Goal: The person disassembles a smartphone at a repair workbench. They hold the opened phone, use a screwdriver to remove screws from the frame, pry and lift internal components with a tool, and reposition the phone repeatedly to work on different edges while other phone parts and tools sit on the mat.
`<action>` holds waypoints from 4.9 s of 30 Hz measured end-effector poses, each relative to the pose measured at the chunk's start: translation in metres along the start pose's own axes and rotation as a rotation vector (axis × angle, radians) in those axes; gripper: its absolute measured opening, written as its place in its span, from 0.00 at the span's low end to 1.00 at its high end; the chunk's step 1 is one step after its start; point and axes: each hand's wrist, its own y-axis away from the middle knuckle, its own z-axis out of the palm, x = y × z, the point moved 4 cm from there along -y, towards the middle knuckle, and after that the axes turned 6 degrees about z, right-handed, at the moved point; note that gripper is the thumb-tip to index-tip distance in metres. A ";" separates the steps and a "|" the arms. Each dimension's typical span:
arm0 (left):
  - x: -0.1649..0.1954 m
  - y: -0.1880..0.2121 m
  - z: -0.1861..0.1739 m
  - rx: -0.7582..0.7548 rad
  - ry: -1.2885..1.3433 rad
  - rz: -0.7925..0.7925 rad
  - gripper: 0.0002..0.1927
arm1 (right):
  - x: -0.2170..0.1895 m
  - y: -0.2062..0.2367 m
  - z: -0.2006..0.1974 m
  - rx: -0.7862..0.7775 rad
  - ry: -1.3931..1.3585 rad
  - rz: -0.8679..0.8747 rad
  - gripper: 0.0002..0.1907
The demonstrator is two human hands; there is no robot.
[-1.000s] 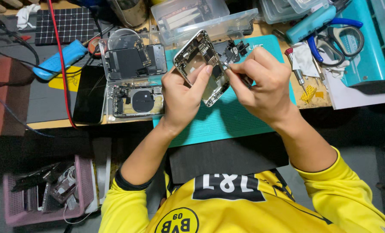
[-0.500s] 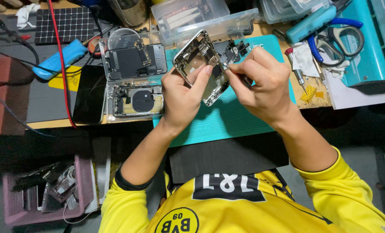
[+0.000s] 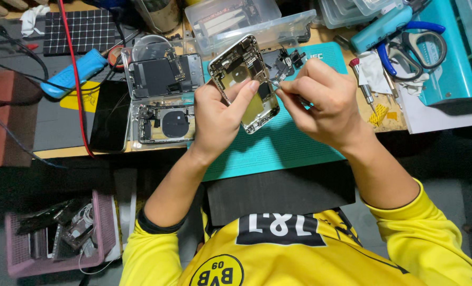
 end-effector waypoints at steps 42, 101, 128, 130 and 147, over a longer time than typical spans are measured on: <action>-0.038 -0.016 0.042 -0.259 0.344 -0.240 0.10 | 0.075 0.038 0.014 -0.072 -0.699 0.887 0.05; -0.047 -0.010 0.016 0.023 0.587 -0.327 0.10 | 0.030 0.009 -0.016 -0.031 -0.026 0.200 0.15; -0.040 -0.003 0.021 0.048 0.271 -0.053 0.17 | 0.005 0.013 0.016 -0.001 0.315 -0.003 0.13; -0.041 -0.003 0.021 0.051 0.277 -0.067 0.18 | 0.004 0.014 0.018 0.021 0.352 -0.017 0.12; -0.055 0.000 0.016 0.080 0.469 -0.180 0.14 | 0.002 0.017 0.014 0.082 0.392 -0.061 0.12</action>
